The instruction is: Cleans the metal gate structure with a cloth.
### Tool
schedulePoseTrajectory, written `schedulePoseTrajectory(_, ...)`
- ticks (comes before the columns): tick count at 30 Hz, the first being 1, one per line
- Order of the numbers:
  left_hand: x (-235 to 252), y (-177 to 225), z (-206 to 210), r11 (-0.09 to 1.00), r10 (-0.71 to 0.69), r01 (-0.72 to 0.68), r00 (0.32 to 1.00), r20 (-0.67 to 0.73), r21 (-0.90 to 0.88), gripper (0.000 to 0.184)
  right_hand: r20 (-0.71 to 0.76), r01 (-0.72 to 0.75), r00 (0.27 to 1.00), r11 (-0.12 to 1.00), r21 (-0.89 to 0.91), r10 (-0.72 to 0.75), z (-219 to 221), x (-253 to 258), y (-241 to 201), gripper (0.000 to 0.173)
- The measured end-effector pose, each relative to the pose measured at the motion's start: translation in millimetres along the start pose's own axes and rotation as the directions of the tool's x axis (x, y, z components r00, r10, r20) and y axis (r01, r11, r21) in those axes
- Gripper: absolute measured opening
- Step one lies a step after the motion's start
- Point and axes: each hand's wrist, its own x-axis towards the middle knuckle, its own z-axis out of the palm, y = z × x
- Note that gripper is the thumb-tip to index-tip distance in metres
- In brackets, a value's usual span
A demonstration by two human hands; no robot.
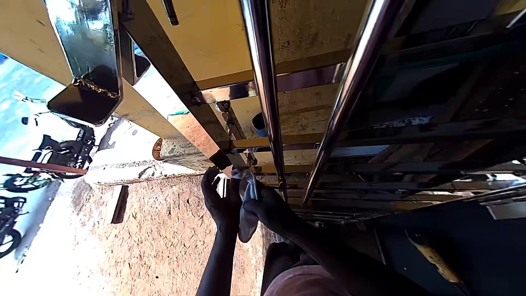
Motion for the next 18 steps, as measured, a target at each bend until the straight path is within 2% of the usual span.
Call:
schedulePoseTrajectory(2, 5.7, -2.4, -8.8, 0.992, -0.084, 0.093, 0.991, 0.107, -0.089, 0.062, 0.042, -0.037, 0.998, 0.978, -0.207, 0.046, 2.6, 8.0, -3.1, 0.022)
schedulePoseTrajectory(4, 8.7, -4.1, -12.7, 0.983, -0.100, 0.125, 0.980, 0.174, -0.134, 0.062, 0.063, -0.080, 0.992, 0.933, -0.352, 0.109, 6.6, 12.6, -6.8, 0.028)
schedulePoseTrajectory(8, 6.8, -5.3, -10.8, 0.963, -0.166, 0.196, 0.972, 0.165, -0.186, 0.060, 0.034, -0.171, 0.981, 0.937, -0.306, 0.190, 11.5, 24.5, -19.2, 0.030)
schedulePoseTrajectory(12, 5.2, -7.6, -11.3, 0.963, -0.151, 0.180, 0.977, 0.152, -0.202, 0.065, 0.053, -0.146, 0.984, 0.943, -0.300, 0.169, 9.2, 11.0, -14.4, 0.038)
schedulePoseTrajectory(15, -1.3, -4.2, -8.9, 0.975, -0.175, 0.198, 0.964, 0.198, -0.102, 0.058, 0.151, -0.134, 0.968, 0.925, -0.355, 0.198, -9.1, -12.1, -16.1, 0.035)
schedulePoseTrajectory(17, -6.4, 2.8, -13.2, 0.972, -0.236, 0.230, 0.940, 0.247, 0.053, 0.038, 0.212, -0.132, 0.953, 0.929, -0.346, 0.214, -27.7, -27.0, -11.8, 0.021)
schedulePoseTrajectory(18, -7.4, 7.1, -19.4, 0.966, -0.252, 0.226, 0.925, 0.284, 0.124, 0.033, 0.256, -0.118, 0.943, 0.932, -0.342, 0.213, -38.3, -34.0, -9.3, 0.025)
